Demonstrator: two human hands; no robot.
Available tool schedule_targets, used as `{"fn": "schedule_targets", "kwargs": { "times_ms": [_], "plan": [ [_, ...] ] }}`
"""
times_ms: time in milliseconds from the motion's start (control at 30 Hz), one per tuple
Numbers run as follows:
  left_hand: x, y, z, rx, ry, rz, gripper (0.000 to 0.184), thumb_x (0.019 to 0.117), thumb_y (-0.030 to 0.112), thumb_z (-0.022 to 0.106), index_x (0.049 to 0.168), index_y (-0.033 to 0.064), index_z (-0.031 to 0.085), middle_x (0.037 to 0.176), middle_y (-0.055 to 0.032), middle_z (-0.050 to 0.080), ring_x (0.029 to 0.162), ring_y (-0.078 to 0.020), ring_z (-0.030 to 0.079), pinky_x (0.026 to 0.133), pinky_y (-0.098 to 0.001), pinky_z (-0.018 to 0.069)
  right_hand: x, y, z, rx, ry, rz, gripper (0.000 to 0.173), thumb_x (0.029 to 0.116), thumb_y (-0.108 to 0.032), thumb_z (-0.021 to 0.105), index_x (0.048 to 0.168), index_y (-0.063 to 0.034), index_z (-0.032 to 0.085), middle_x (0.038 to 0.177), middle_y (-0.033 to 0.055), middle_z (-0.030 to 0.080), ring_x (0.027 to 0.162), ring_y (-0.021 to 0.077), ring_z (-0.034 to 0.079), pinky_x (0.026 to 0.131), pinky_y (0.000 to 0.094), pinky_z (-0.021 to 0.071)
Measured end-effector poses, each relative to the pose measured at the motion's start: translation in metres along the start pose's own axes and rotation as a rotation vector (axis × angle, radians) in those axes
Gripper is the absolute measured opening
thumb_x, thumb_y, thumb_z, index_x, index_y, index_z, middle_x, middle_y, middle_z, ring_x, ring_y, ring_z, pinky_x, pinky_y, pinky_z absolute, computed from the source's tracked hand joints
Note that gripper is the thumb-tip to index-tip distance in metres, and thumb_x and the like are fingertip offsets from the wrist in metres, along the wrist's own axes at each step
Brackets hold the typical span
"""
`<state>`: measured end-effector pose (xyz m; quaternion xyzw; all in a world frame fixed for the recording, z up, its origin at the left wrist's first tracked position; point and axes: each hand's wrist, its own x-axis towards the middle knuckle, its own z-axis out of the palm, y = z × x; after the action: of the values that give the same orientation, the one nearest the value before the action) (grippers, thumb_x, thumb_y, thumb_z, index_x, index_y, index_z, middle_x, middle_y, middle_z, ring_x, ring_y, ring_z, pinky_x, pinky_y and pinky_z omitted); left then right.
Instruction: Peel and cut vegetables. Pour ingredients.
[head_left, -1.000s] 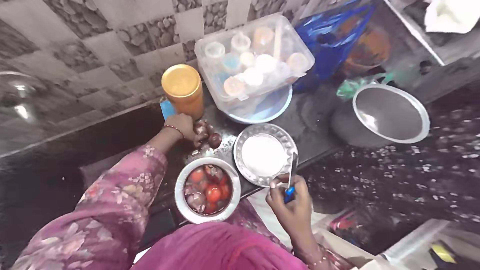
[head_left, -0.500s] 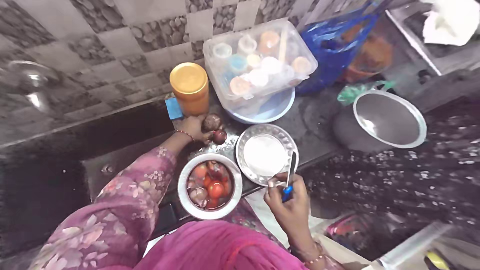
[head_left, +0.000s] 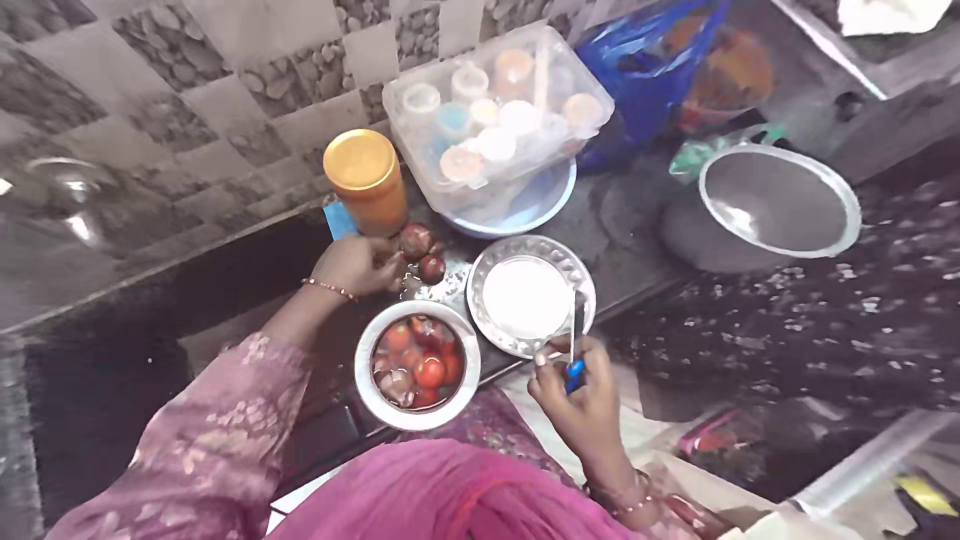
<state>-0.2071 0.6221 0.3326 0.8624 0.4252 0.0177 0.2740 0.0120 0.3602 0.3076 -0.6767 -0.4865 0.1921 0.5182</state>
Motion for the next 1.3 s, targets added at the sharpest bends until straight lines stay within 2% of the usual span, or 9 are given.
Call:
{"fn": "schedule_targets", "kwargs": {
  "times_ms": [133,200,300,400,600,700,800,967,1300],
  "plan": [
    [-0.043,0.042,0.009,0.001,-0.132,0.452,0.021,0.0965,0.022,0.065,0.096,0.0064,0.078,0.087,-0.0098,0.074,0.080,-0.0238,0.072,0.077,-0.0486,0.0585,0.002,0.000,0.000,0.003,-0.011,-0.022,0.032,0.0936,-0.018,0.064,0.112,0.0066,0.056,0.090,0.0020,0.066,0.058,-0.0023,0.051,0.049,0.0157,0.0454],
    [-0.050,0.061,0.017,0.156,-0.378,0.371,0.022,0.1016,0.024,0.061,0.111,0.0108,0.076,0.105,-0.0102,0.073,0.100,-0.0284,0.070,0.089,-0.0516,0.0548,0.002,-0.001,0.001,0.003,-0.019,-0.027,0.033,0.0931,-0.018,0.064,0.112,0.0070,0.056,0.090,0.0029,0.067,0.057,-0.0018,0.051,0.048,0.0163,0.0453],
    [-0.051,0.071,0.032,0.313,-0.459,0.306,0.034,0.1024,0.014,0.058,0.134,0.0049,0.064,0.132,-0.0162,0.066,0.123,-0.0353,0.063,0.101,-0.0544,0.0502,0.003,-0.003,-0.001,0.008,-0.023,-0.023,0.033,0.0936,-0.020,0.064,0.113,0.0060,0.056,0.089,0.0019,0.067,0.055,-0.0016,0.051,0.047,0.0172,0.0456],
    [-0.054,0.077,0.040,0.477,-0.519,0.315,0.064,0.0866,0.007,0.075,0.146,0.0010,0.052,0.147,-0.0172,0.055,0.136,-0.0349,0.053,0.106,-0.0513,0.0469,-0.001,-0.003,-0.006,0.012,-0.008,-0.016,0.033,0.0937,-0.019,0.064,0.113,0.0068,0.055,0.091,0.0024,0.068,0.056,-0.0012,0.052,0.048,0.0175,0.0458],
    [-0.048,0.093,0.049,0.691,-0.618,0.202,0.046,0.0964,0.000,0.059,0.142,-0.0034,0.050,0.136,-0.0208,0.057,0.123,-0.0408,0.057,0.087,-0.0528,0.0533,-0.010,0.000,-0.010,0.024,0.045,-0.006,0.033,0.0921,-0.017,0.064,0.112,0.0078,0.056,0.090,0.0029,0.066,0.057,-0.0018,0.052,0.049,0.0162,0.0467],
    [-0.046,0.096,0.044,0.719,-0.652,0.191,0.058,0.0830,0.019,0.078,0.133,-0.0019,0.056,0.128,-0.0195,0.061,0.110,-0.0401,0.064,0.081,-0.0549,0.0544,-0.015,0.002,-0.013,0.021,0.055,-0.013,0.033,0.0934,-0.018,0.064,0.113,0.0074,0.055,0.090,0.0026,0.066,0.057,-0.0019,0.052,0.049,0.0163,0.0467],
    [-0.054,0.094,0.026,0.633,-0.589,0.225,0.065,0.0787,0.028,0.084,0.135,0.0044,0.060,0.131,-0.0155,0.064,0.106,-0.0380,0.067,0.080,-0.0580,0.0542,-0.016,0.003,-0.016,0.006,0.075,-0.003,0.034,0.0933,-0.019,0.064,0.112,0.0073,0.056,0.089,0.0026,0.066,0.059,-0.0013,0.055,0.050,0.0175,0.0488],
    [-0.067,0.071,0.003,0.383,-0.392,0.264,0.046,0.0860,0.025,0.080,0.130,0.0164,0.069,0.124,-0.0073,0.071,0.100,-0.0340,0.071,0.081,-0.0609,0.0540,-0.016,0.006,-0.015,0.037,0.078,-0.007,0.033,0.0934,-0.019,0.065,0.112,0.0073,0.057,0.089,0.0028,0.066,0.059,-0.0008,0.054,0.050,0.0175,0.0486],
    [-0.050,0.035,-0.025,0.154,-0.053,0.286,0.054,0.0814,0.030,0.083,0.130,0.0160,0.067,0.121,-0.0100,0.071,0.103,-0.0307,0.070,0.086,-0.0628,0.0552,-0.002,0.006,-0.011,0.025,0.033,-0.010,0.034,0.0934,-0.020,0.065,0.113,0.0058,0.056,0.093,0.0036,0.067,0.058,-0.0014,0.052,0.049,0.0169,0.0463]
  ]
}}
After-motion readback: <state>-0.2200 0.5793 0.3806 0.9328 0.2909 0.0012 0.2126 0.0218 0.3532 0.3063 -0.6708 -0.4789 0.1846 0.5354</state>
